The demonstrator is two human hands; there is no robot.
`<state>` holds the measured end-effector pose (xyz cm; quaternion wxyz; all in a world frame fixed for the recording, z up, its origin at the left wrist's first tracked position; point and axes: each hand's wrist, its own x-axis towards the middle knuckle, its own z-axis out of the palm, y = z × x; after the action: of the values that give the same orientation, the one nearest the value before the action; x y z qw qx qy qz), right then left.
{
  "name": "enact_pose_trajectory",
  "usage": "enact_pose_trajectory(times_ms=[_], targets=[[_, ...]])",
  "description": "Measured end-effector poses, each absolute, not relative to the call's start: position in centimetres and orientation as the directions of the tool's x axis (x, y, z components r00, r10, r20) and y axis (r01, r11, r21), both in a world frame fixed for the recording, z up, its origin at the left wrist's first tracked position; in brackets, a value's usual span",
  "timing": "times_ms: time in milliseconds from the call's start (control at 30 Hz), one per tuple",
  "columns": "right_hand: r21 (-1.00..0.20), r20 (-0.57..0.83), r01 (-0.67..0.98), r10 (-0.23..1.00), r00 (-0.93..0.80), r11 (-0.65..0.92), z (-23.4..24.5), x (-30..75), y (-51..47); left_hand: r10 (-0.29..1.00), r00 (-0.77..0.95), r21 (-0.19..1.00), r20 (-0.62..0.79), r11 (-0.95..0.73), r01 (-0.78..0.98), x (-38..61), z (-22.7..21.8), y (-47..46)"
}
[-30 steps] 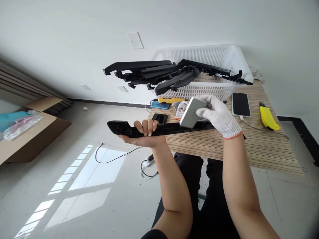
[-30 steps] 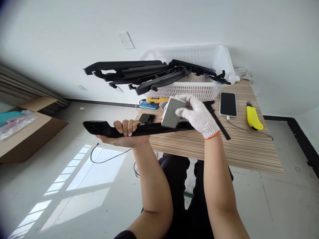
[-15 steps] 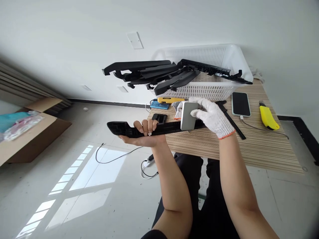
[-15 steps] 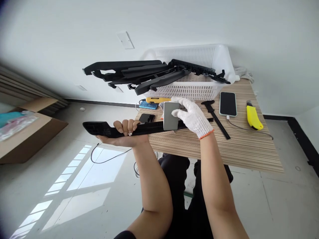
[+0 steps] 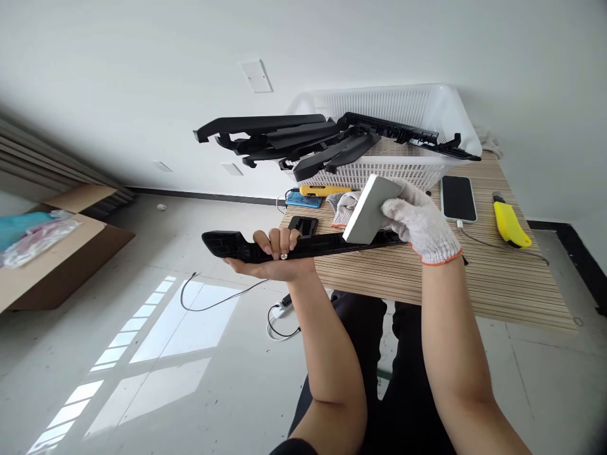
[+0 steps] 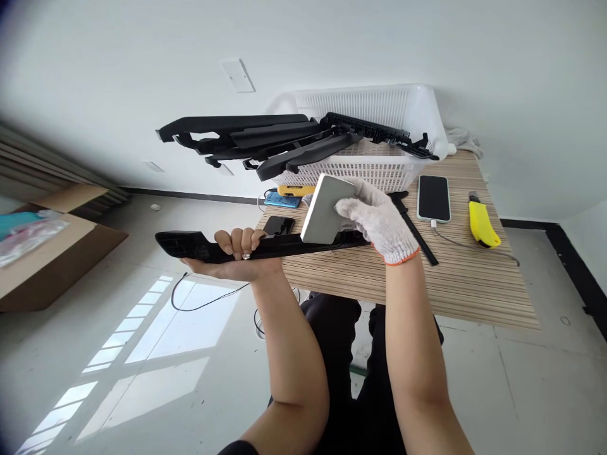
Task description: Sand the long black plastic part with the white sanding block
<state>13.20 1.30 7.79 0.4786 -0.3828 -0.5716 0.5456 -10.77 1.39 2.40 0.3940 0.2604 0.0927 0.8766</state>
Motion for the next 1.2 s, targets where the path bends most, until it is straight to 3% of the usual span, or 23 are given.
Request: enact_pose_trajectory(times_ms=[133, 300, 467, 600, 700, 833, 933, 1067, 1200], targets=[[-0.984, 0.029, 0.159, 0.953, -0.301, 0.080, 7.2, 13.0, 1.7, 0.742, -0.545, 0.398, 0.391, -0.670, -0.627, -10.7, 2.6, 1.4], [-0.988, 0.140, 0.045, 0.984, -0.107, 0.145, 6.7, 12.2, 2.4, 0.737, -0.561, 0.388, 0.376, -0.675, -0.627, -10.6, 2.7, 1.3], [-0.950, 0.095, 0.269, 0.968, -0.234, 0.158, 7.0, 13.1, 2.3, 0.736, -0.564, 0.404, 0.375, -0.677, -0.615, -10.7, 2.6, 1.3], [-0.961, 0.076, 0.232, 0.951, -0.299, 0.150, 7.7, 14.0, 2.0, 0.737, -0.550, 0.390, 0.392, -0.675, -0.626, -10.7, 2.5, 1.4], [-0.955, -0.015, 0.278, 0.927, -0.376, 0.098, 7.8, 14.6, 1.8, 0.737, -0.546, 0.382, 0.399, -0.675, -0.632, -10.7, 2.5, 1.4], [-0.890, -0.073, 0.455, 0.970, -0.231, 0.041, 7.3, 14.3, 1.8, 0.740, -0.537, 0.372, 0.404, -0.670, -0.642, -10.7, 2.6, 1.4], [-0.919, 0.040, 0.376, 0.979, -0.199, 0.114, 6.7, 13.3, 2.1, 0.735, -0.557, 0.367, 0.387, -0.677, -0.638, -10.6, 2.6, 1.3], [-0.937, 0.163, 0.249, 0.935, -0.315, 0.247, 6.0, 12.5, 2.4, 0.737, -0.556, 0.380, 0.383, -0.675, -0.633, -10.5, 2.6, 1.3], [-0.945, 0.219, 0.191, 0.948, -0.229, 0.265, 5.9, 12.6, 2.5, 0.731, -0.572, 0.398, 0.373, -0.683, -0.613, -10.6, 2.8, 1.3]])
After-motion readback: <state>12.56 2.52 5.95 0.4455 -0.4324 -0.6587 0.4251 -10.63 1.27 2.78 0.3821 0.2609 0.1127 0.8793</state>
